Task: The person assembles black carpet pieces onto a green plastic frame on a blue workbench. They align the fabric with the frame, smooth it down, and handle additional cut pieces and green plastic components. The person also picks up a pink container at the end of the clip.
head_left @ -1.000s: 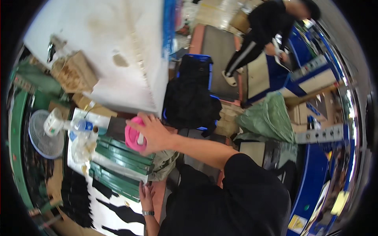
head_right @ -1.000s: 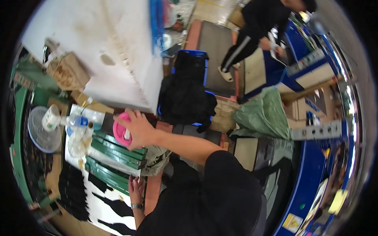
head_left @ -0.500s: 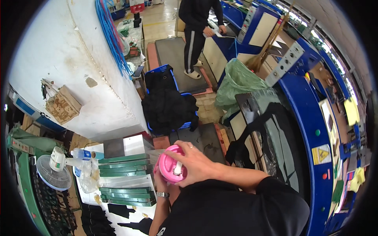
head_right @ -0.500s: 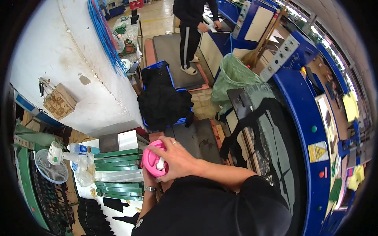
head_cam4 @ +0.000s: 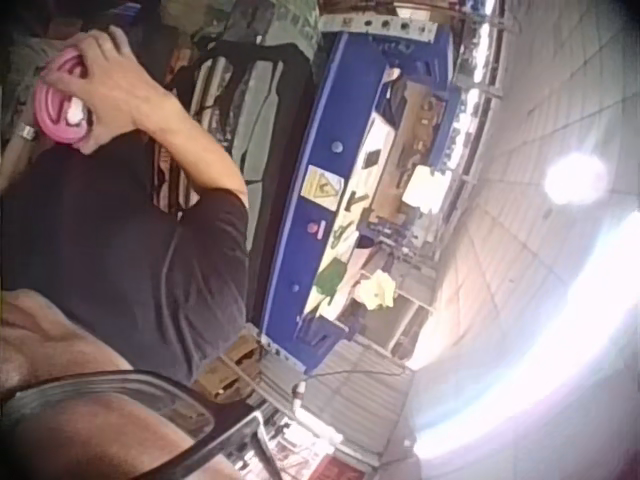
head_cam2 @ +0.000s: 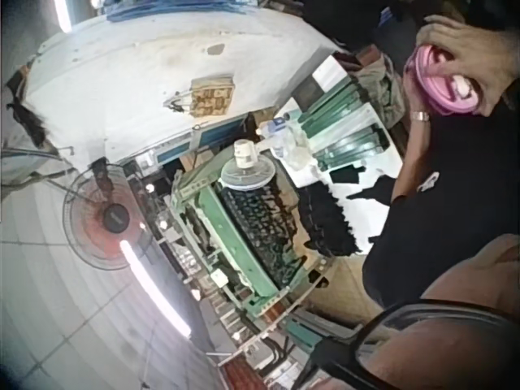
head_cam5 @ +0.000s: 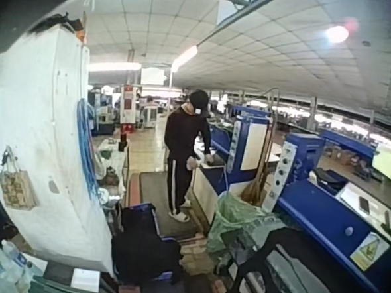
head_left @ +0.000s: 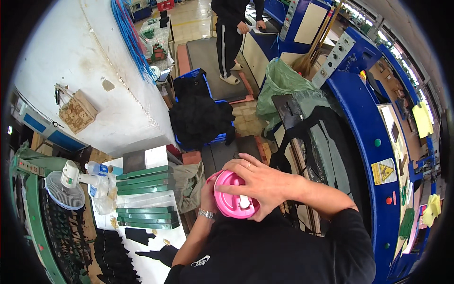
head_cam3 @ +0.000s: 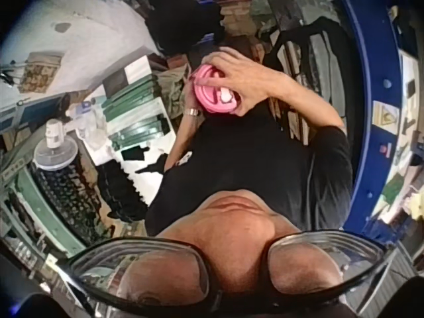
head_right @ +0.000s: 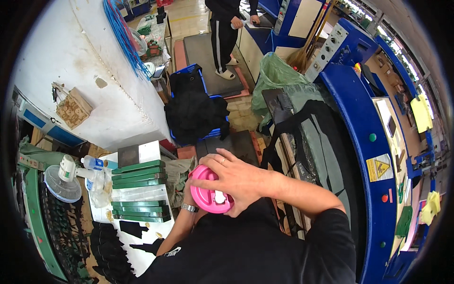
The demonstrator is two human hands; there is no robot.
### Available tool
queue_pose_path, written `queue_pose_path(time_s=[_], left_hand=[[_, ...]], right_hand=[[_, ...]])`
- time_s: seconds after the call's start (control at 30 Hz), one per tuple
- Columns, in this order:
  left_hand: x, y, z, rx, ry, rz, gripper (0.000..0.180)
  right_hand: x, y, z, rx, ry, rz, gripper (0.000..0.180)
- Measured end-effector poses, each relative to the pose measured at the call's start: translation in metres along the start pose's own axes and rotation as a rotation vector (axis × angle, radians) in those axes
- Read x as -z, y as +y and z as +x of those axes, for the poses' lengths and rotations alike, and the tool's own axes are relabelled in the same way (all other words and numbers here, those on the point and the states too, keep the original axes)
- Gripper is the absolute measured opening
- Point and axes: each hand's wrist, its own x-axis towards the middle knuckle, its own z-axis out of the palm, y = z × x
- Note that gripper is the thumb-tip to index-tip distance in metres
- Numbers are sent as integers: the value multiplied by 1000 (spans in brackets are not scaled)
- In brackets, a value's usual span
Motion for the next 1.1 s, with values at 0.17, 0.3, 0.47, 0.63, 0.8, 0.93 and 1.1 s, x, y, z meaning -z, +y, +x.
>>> queue_pose_path(time_s=[0.17, 0.3, 0.47, 0.63, 0.8, 0.93, 1.1], left_hand=[[-55, -27, 10, -53, 107, 143, 42], [-93, -50, 26, -289, -8, 601, 40], [-157, -66, 26, -124, 20, 324, 40], [-172, -77, 25, -286, -41, 624, 41], [-167, -78, 34, -192, 37, 397, 38], [-169, -70, 26, -147, 53, 310, 37], [-168, -68, 22, -169, 41, 368, 37]], right_hand=[[21, 10, -36, -324, 35, 9, 95], [38, 17, -80, 84, -28, -161, 73], [60, 33, -120, -338, -42, -159, 74], [68, 26, -152, -51, 99, -126, 80], [74, 40, -164, -95, 19, -147, 87], [69, 37, -165, -184, 41, -181, 93], [68, 27, -166, -95, 100, -212, 102]])
